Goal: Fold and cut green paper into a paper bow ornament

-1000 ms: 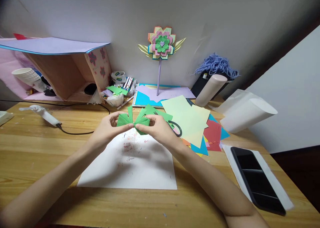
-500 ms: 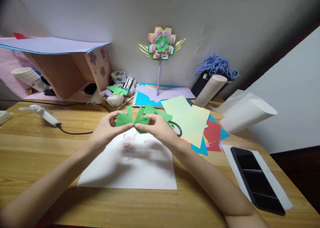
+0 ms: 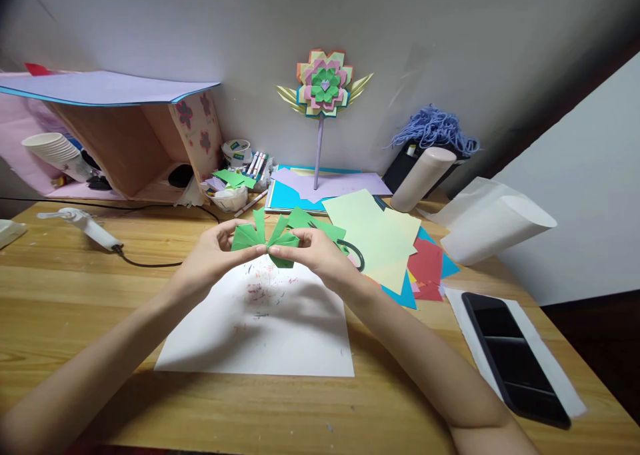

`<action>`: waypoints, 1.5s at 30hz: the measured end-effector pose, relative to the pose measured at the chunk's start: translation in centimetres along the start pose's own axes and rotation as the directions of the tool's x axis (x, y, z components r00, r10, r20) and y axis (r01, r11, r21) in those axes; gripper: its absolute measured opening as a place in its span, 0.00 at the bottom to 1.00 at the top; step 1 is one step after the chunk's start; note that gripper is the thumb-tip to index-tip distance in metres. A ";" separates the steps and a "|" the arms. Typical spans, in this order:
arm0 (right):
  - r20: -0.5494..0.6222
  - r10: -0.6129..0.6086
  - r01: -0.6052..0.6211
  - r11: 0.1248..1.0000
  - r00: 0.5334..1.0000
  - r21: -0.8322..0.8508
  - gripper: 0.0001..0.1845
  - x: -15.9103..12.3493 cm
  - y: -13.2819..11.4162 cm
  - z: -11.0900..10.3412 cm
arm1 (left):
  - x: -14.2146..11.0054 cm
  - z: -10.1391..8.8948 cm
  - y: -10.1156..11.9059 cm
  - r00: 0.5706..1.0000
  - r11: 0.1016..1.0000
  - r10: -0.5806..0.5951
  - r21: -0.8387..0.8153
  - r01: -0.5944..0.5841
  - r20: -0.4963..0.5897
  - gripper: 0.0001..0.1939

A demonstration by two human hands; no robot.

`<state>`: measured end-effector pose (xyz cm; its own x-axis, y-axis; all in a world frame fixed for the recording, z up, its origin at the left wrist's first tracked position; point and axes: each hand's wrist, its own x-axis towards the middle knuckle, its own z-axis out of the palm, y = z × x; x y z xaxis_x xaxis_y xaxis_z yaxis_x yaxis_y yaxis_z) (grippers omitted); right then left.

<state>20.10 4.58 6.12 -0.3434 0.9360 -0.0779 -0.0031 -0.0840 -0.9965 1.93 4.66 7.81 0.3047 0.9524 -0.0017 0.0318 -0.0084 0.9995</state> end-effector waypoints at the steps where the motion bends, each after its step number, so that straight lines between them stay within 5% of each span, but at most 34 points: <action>1: 0.003 -0.001 0.001 1.000 1.000 0.002 0.16 0.0 0.0 0.0 | 0.0 -0.1 0.0 1.000 1.000 -0.006 -0.010 0.006 0.013 0.21; 10: -0.129 -0.090 0.059 0.972 0.988 -0.225 0.17 -0.8 -0.1 0.4 | 0.0 0.0 -0.2 0.998 0.994 0.029 0.103 -0.024 -0.047 0.20; 22: 0.023 0.038 -0.036 0.996 0.999 -0.079 0.16 -0.6 -1.6 -0.4 | 0.2 0.2 -0.6 0.975 0.992 0.092 0.107 -0.072 -0.202 0.19; 36: -0.051 -0.003 0.001 1.000 0.999 -0.027 0.15 -0.6 -1.2 0.2 | 0.2 0.4 -0.5 0.974 0.985 0.033 0.174 0.007 -0.223 0.23; 45: 0.171 0.177 -0.172 0.984 0.969 -0.042 0.22 -0.2 -1.3 -1.3 | 0.2 0.1 -0.8 0.945 0.974 0.066 0.226 0.009 -0.319 0.27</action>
<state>21.38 4.91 7.38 -0.4938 0.8339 -0.2463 0.0954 -0.2296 -0.9686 2.03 4.80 7.05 -0.0139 0.9971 0.0746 0.2491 -0.0688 0.9660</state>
